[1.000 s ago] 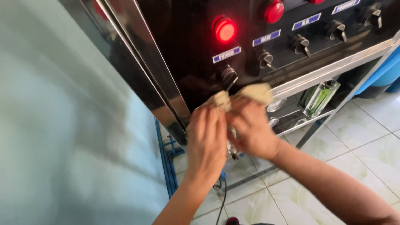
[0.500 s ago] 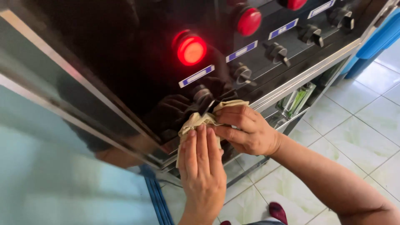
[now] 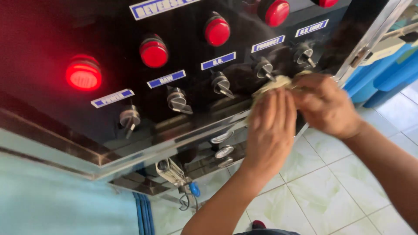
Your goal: Cleaning the exterior surfaces and control panel of a reverse osmosis water purification machine with a cloth.
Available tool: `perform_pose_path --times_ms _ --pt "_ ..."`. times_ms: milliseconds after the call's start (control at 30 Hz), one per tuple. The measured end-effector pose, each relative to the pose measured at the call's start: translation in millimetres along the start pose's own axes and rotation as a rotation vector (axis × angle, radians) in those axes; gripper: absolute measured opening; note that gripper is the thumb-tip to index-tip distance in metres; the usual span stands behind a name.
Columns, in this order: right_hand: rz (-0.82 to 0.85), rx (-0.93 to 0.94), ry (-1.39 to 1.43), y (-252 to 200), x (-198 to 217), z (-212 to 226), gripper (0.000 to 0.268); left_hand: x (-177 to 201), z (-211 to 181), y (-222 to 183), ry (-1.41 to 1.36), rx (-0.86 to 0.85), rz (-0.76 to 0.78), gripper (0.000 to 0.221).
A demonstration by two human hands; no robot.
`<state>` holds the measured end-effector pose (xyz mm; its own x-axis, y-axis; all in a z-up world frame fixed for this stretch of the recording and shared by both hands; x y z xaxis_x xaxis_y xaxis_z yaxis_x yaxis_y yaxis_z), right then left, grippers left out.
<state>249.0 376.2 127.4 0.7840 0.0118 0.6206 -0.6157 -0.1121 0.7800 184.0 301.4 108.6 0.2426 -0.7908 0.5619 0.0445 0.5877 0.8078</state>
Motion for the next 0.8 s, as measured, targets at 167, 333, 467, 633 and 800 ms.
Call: perform_pose_path --times_ms 167,333,467,633,800 --pt "0.024 -0.134 -0.113 -12.0 32.6 -25.6 0.042 -27.1 -56.2 28.6 0.060 0.009 -0.024 0.049" --pt "-0.139 -0.162 -0.102 -25.0 28.0 -9.5 0.032 -19.9 -36.6 7.3 0.072 -0.030 -0.046 0.048" --pt "-0.277 -0.200 -0.085 -33.8 5.8 -2.9 0.029 -3.6 -15.0 -11.7 0.140 -0.097 -0.027 0.051" --pt "-0.303 -0.162 -0.032 3.6 -25.9 40.4 0.031 22.7 37.9 -45.6 0.096 -0.100 -0.025 0.045" --pt "-0.332 -0.019 0.044 72.8 -59.5 120.2 0.035 78.9 115.8 -86.4 0.061 -0.144 -0.083 0.029"
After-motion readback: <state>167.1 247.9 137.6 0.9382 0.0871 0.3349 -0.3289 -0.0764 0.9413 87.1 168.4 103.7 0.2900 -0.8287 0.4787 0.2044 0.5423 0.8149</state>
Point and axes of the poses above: each hand's wrist, its own y-axis towards the middle knuckle, its own x-axis out of the back of the hand, z = x × y, the point moved 10 cm from there along y, towards the middle knuckle, and after that the axes turned 9 degrees about y, right-handed, at the moved point
